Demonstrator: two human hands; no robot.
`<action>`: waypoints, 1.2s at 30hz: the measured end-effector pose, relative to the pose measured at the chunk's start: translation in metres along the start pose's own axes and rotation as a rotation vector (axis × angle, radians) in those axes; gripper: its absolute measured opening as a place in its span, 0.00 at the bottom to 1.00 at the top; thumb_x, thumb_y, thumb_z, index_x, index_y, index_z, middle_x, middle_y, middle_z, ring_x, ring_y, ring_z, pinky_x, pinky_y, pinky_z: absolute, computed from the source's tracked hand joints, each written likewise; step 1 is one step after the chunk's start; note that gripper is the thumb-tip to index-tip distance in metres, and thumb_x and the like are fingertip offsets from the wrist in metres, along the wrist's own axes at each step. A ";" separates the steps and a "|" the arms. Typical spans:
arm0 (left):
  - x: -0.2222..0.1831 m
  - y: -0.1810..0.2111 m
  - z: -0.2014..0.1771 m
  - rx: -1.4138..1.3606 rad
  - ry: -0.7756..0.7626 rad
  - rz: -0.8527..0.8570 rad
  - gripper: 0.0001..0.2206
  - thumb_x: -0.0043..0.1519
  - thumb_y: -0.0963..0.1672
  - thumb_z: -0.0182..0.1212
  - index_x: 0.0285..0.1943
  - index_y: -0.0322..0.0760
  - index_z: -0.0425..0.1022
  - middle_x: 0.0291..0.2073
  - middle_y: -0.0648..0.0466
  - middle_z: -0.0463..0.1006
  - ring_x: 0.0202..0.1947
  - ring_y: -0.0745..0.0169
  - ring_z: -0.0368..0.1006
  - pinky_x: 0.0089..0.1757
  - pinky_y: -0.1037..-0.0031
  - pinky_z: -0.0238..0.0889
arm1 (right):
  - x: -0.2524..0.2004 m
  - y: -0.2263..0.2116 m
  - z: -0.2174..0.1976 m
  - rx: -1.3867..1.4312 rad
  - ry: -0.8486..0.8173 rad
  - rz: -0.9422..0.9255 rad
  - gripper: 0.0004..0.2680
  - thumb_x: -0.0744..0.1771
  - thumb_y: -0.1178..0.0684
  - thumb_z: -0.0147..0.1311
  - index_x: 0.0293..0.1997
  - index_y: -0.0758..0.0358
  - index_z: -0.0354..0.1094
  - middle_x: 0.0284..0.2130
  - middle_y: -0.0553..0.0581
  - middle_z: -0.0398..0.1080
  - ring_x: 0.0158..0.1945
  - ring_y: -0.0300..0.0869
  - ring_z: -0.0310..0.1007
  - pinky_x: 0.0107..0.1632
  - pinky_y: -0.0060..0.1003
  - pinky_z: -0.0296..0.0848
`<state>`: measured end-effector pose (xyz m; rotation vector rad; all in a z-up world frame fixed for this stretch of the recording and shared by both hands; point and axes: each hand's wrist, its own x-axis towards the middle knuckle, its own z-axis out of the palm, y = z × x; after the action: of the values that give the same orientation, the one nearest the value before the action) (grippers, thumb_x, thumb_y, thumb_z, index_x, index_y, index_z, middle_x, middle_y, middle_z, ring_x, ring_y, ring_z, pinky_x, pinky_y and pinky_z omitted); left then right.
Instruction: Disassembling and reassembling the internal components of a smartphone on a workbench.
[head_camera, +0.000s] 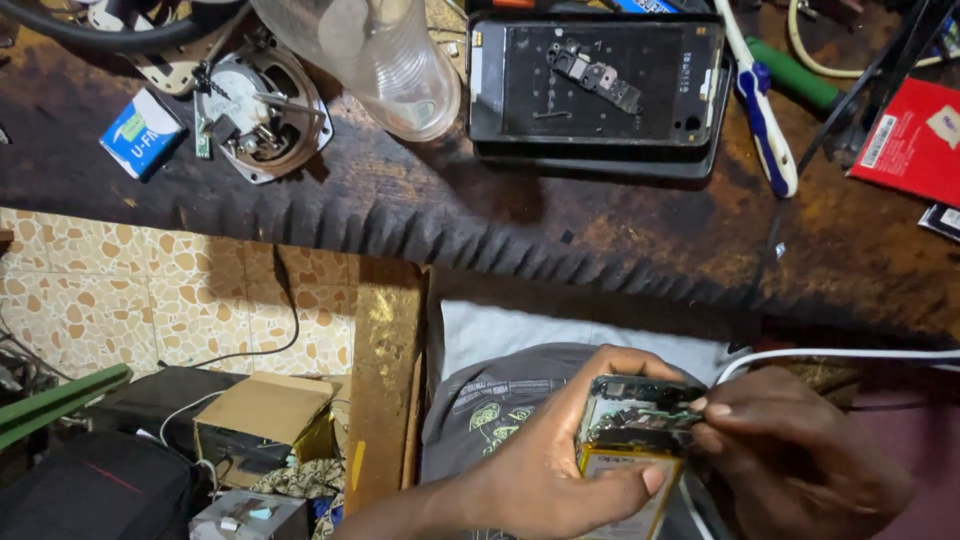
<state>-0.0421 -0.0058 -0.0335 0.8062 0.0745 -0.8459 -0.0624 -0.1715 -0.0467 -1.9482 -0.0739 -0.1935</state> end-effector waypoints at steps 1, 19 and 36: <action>0.001 0.000 -0.001 0.000 -0.001 0.001 0.20 0.55 0.42 0.50 0.56 0.35 0.53 0.35 0.58 0.63 0.33 0.77 0.59 0.38 0.86 0.53 | 0.001 0.000 0.000 0.000 0.000 -0.001 0.04 0.57 0.60 0.51 0.30 0.65 0.62 0.21 0.57 0.66 0.23 0.36 0.66 0.34 0.24 0.65; 0.022 0.043 -0.002 0.434 0.081 0.172 0.15 0.56 0.52 0.45 0.41 0.39 0.59 0.28 0.61 0.59 0.31 0.75 0.55 0.36 0.81 0.51 | 0.049 -0.015 -0.001 -0.172 -0.022 -0.103 0.03 0.58 0.61 0.52 0.29 0.66 0.64 0.26 0.59 0.66 0.30 0.41 0.65 0.37 0.28 0.64; 0.028 0.042 -0.008 0.385 0.090 0.036 0.14 0.57 0.52 0.44 0.39 0.40 0.56 0.25 0.60 0.61 0.26 0.73 0.59 0.29 0.79 0.56 | 0.053 -0.011 0.003 0.348 -0.022 0.501 0.09 0.59 0.58 0.48 0.38 0.73 0.64 0.33 0.58 0.60 0.36 0.37 0.62 0.37 0.25 0.59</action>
<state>0.0077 -0.0017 -0.0239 1.2035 -0.0250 -0.8002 -0.0113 -0.1668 -0.0286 -1.5652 0.3436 0.1643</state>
